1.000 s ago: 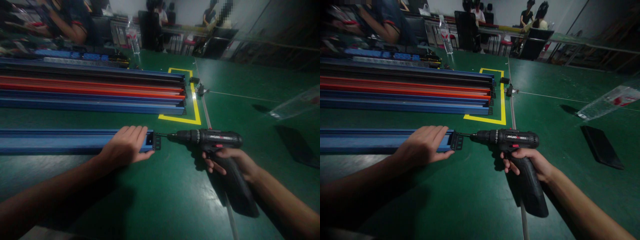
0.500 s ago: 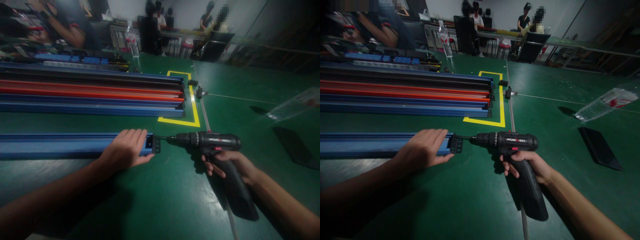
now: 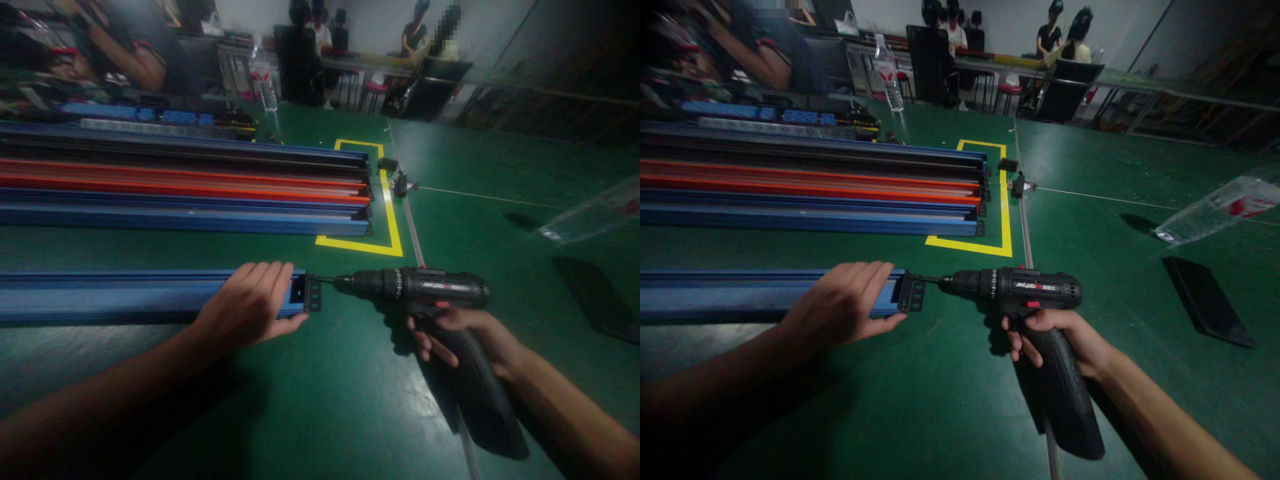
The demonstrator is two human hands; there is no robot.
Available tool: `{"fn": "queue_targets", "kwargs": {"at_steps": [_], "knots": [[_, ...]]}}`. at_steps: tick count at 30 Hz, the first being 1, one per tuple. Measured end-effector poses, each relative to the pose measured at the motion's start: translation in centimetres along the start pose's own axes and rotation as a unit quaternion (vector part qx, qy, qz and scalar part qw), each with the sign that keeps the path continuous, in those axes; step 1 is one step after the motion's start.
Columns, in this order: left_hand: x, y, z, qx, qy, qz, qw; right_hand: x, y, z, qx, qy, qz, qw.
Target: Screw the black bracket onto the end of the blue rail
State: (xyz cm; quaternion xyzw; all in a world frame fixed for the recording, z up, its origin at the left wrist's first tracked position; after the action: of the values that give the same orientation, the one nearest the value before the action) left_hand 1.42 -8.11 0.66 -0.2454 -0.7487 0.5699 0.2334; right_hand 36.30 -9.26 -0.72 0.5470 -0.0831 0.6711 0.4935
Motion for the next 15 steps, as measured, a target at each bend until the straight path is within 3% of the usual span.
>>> {"fn": "queue_targets", "kwargs": {"at_steps": [15], "knots": [[0.01, -0.12, 0.07, 0.006, 0.009, -0.014, 1.000, -0.03, 0.09, -0.01, -0.009, -0.022, 0.021, 0.999]]}}
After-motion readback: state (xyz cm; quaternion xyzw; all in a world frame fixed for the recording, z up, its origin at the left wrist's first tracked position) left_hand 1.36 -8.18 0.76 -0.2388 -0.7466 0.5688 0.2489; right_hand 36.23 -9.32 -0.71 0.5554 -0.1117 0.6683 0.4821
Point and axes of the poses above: each hand's wrist, its own z-axis away from the middle knuckle, its own y-axis out of the palm, x = y × z, the point moved 2 cm from there along -z, towards the middle knuckle, and after that the axes turned 12 degrees about z, right-handed, at the moved point
